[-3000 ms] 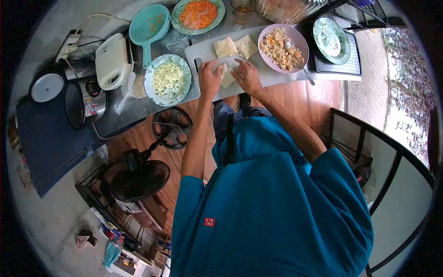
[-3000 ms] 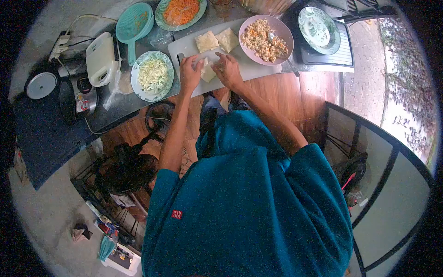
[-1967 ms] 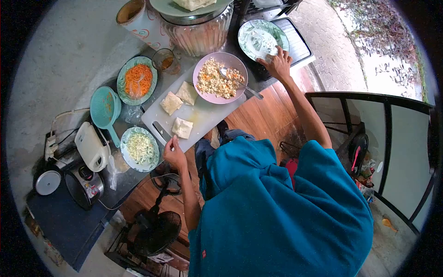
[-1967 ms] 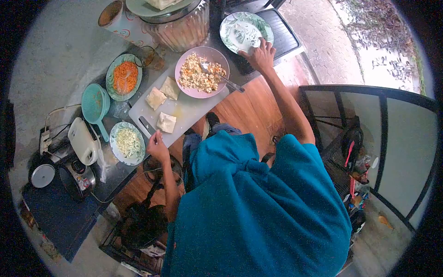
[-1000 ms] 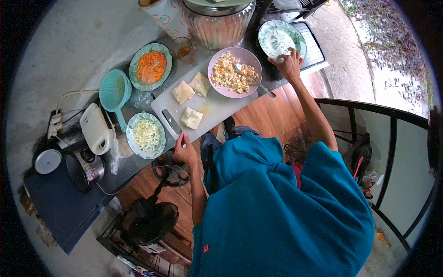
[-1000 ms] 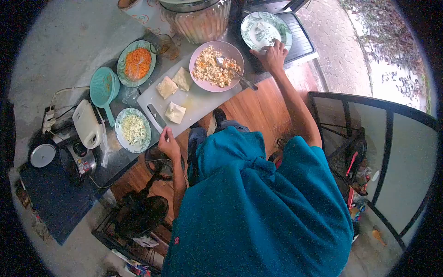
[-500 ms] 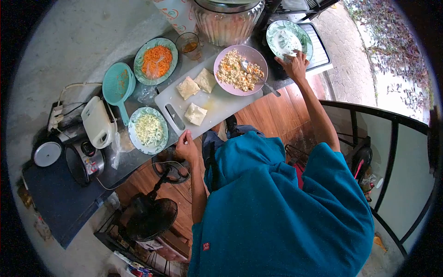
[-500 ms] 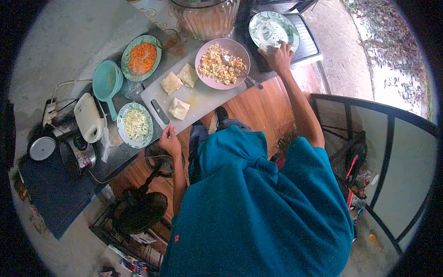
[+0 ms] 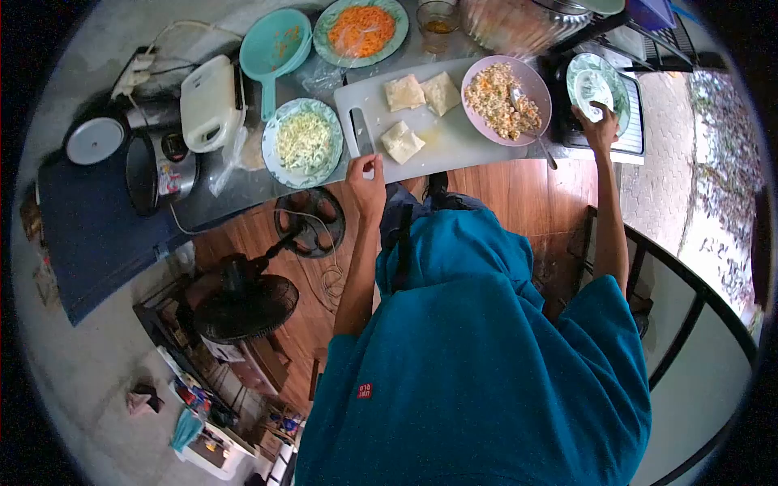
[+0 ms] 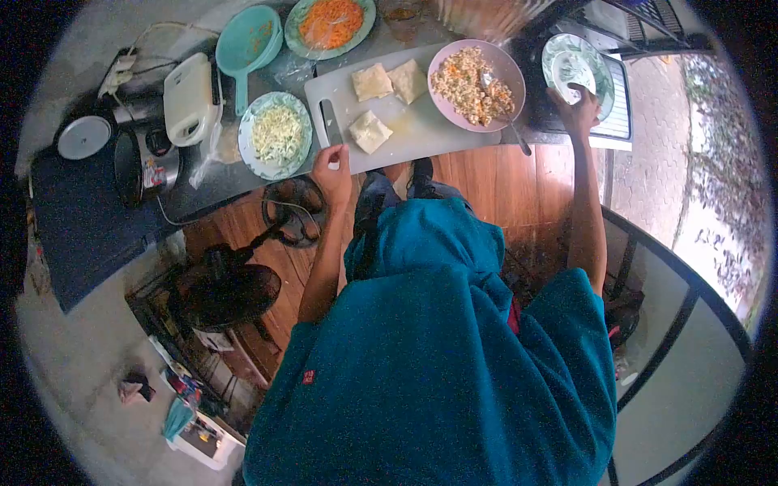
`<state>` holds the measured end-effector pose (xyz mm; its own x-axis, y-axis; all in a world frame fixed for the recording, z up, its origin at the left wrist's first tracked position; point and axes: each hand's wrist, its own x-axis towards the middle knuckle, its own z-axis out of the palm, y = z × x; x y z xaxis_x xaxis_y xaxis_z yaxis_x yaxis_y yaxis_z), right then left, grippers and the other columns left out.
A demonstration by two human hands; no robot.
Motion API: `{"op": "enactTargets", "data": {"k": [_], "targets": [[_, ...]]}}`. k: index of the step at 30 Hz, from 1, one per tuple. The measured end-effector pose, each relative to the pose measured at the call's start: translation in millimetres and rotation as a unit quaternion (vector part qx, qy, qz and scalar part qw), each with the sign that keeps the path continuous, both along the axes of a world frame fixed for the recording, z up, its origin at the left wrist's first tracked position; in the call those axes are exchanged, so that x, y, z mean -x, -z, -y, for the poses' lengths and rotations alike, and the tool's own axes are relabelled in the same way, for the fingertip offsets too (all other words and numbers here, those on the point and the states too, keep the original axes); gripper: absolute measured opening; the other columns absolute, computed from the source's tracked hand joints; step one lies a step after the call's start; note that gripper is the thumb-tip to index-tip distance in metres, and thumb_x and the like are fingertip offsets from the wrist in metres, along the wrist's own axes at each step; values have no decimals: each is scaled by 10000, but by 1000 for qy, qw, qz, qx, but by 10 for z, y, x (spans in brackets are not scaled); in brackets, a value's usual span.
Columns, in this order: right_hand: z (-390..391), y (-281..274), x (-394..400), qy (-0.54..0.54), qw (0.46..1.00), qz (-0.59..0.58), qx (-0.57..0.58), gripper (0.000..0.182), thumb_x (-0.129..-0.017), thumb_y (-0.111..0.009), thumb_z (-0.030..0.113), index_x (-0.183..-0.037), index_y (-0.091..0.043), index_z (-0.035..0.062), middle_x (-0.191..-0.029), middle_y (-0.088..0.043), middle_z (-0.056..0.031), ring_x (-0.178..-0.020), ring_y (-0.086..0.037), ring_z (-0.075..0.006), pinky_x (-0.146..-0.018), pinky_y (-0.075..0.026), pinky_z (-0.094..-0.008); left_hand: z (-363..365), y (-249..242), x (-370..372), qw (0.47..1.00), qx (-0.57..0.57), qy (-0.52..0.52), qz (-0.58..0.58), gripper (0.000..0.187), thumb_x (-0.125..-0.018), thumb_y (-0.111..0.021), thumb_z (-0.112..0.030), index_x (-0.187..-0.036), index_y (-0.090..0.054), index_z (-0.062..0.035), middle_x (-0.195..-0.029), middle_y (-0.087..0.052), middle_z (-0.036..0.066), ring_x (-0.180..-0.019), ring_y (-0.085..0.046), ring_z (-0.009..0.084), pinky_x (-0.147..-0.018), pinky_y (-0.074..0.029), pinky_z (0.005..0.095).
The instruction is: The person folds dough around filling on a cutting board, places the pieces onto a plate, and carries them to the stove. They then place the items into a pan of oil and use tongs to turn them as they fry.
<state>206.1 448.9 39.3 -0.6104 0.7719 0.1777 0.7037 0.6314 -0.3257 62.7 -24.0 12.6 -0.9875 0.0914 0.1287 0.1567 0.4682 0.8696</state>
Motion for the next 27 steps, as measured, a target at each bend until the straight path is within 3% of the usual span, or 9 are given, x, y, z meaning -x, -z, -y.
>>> {"op": "enactTargets", "data": {"k": [5,7,9,11,15,18,23,25,27], "targets": [[106,-171,34,-6,989,-108,100,522,-670,-765,402,-1082,-620,116,-1115,-525,-179,-1027,-520,-305,-897,-395,-414,21,-113,116,1000,22,13,3,135,-796,-661,-104,-787,-620,25,-713,-568,105,-651,-563,211,-622,-451,307],[372,-322,97,-42,951,-208,226,481,-707,-750,290,-1118,-603,89,-1108,-555,-149,-1008,-536,-248,-842,-437,-348,-10,-130,184,999,36,39,-2,131,-803,-656,-117,-829,-633,10,-725,-569,111,-651,-567,219,-625,-456,314],[718,-340,157,-38,858,-256,444,410,-774,-623,101,-1176,-552,60,-1052,-585,-68,-948,-527,-139,-794,-447,-276,-34,-141,222,999,12,47,21,129,-808,-640,-126,-883,-648,-21,-789,-580,113,-736,-572,250,-668,-458,345],[1191,-423,324,-86,775,-315,541,378,-774,-541,20,-1152,-536,2,-901,-564,-24,-814,-521,-109,-762,-414,-250,-49,4,316,989,101,84,-60,140,-806,-623,-115,-925,-656,-49,-850,-581,109,-830,-551,286,-730,-447,377],[2101,-614,519,-80,619,-326,710,422,-763,-483,-10,-1184,-499,-21,-1093,-542,-44,-872,-481,-105,-785,-370,-220,29,88,443,984,105,131,-53,174,-787,-611,-87,-951,-667,-66,-876,-568,103,-875,-528,299,-781,-434,387],[2355,-551,550,-119,569,-279,764,453,-758,-530,26,-1209,-492,21,-1166,-531,-36,-897,-478,-90,-764,-368,-223,-78,32,545,976,120,177,-34,188,-785,-616,-100,-964,-666,-74,-908,-565,93,-914,-529,291,-799,-433,382],[2750,-202,668,-168,689,-151,689,415,-741,-543,-13,-1152,-558,41,-1105,-566,-29,-898,-478,-97,-771,-377,-242,-105,81,686,960,133,243,-46,206,-794,-617,-124,-989,-666,-79,-923,-571,92,-918,-537,284,-810,-438,372],[2878,-4,727,-309,750,-136,569,448,-722,-576,41,-1167,-566,87,-1098,-546,-52,-903,-486,-165,-822,-417,-288,-87,112,708,958,122,258,-36,202,-798,-612,-125,-988,-669,-85,-909,-575,94,-911,-540,283,-812,-437,369],[2965,105,750,-299,766,-77,564,500,-690,-609,65,-1184,-566,126,-1093,-514,-87,-904,-485,-203,-822,-431,-311,-76,137,720,955,111,273,-26,198,-803,-608,-125,-987,-672,-90,-894,-578,95,-903,-543,283,-813,-436,366]]}}
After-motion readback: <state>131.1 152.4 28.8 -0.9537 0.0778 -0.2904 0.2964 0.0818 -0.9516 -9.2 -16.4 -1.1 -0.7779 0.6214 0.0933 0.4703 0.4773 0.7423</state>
